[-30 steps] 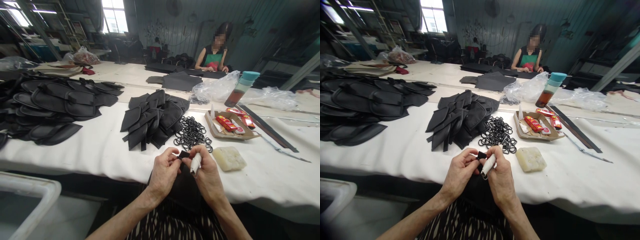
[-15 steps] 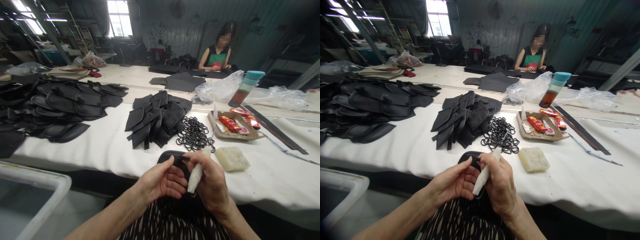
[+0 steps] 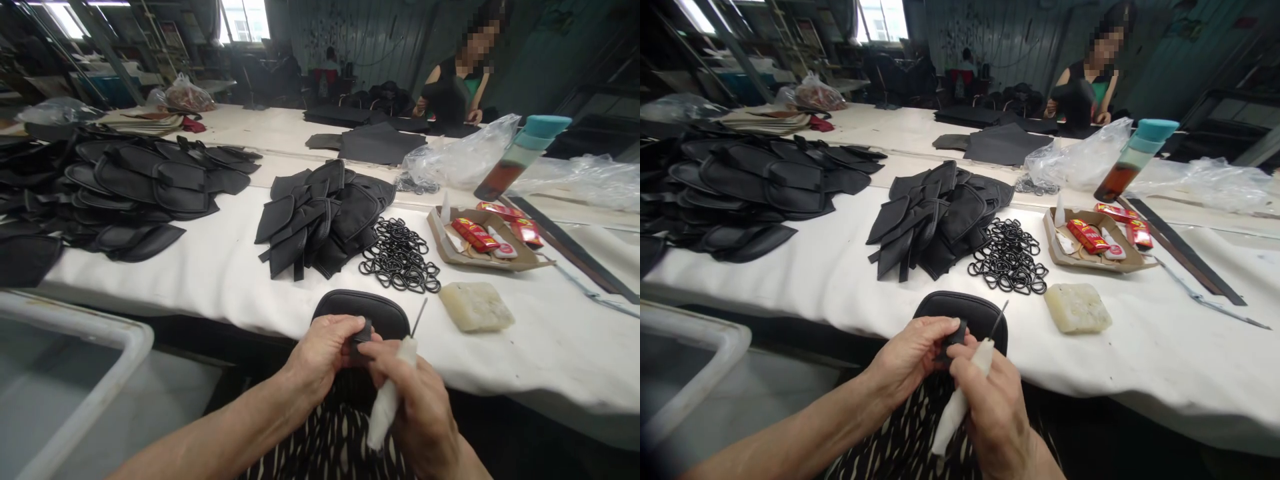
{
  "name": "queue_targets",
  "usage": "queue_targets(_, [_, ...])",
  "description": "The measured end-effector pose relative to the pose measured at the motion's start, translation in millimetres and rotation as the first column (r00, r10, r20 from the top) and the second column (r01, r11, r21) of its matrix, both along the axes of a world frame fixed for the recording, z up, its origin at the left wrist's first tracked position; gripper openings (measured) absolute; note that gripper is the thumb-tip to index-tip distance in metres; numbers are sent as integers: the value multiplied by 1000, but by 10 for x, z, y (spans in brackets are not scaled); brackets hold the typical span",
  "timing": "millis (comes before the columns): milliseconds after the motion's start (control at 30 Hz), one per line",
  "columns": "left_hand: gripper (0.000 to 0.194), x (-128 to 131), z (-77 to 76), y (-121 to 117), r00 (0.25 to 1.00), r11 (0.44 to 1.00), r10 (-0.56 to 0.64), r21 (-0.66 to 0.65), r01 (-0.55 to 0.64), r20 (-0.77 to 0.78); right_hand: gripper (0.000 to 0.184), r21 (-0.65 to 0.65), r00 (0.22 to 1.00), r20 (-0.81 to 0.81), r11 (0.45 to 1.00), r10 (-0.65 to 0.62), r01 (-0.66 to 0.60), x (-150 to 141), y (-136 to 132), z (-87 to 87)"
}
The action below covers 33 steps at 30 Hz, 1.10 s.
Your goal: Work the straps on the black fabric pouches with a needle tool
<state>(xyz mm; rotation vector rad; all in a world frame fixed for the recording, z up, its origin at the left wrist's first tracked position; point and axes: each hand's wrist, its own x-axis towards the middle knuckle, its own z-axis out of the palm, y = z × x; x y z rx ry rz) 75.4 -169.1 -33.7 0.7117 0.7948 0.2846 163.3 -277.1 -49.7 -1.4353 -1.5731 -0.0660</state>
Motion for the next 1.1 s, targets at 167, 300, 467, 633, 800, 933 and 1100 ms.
queue_targets(167, [23, -50, -38, -139, 997, 986, 37, 162, -47, 65, 15, -120, 884, -396, 969, -247, 217, -75, -34, -44])
queue_targets(300, [28, -64, -38, -260, 994, 963, 27, 262, -53, 103, 7, -262, 821, -443, 928, -360, 265, -100, -34, -2])
queue_targets(467, [36, -111, -134, -362, 996, 941, 87, 328, -84, 8, 7, -361, 784, -487, 906, -385, 220, -128, -57, -3])
queue_targets(633, [36, -164, -194, -426, 991, 912, 125, 398, -96, -49, 8, -389, 760, -521, 901, -389, 193, -146, -63, 16])
queue_targets(800, [25, -149, -154, -467, 997, 916, 74, 396, -66, -5, 9, -418, 728, -553, 891, -405, 178, -148, -66, 7])
queue_targets(933, [25, -138, -152, -480, 996, 916, 89, 392, -79, -6, 10, -429, 720, -563, 888, -406, 165, -156, -67, 11])
queue_targets(1100, [26, -144, -178, -465, 994, 921, 104, 379, -84, -35, 9, -412, 756, -518, 891, -401, 191, -162, -61, 14])
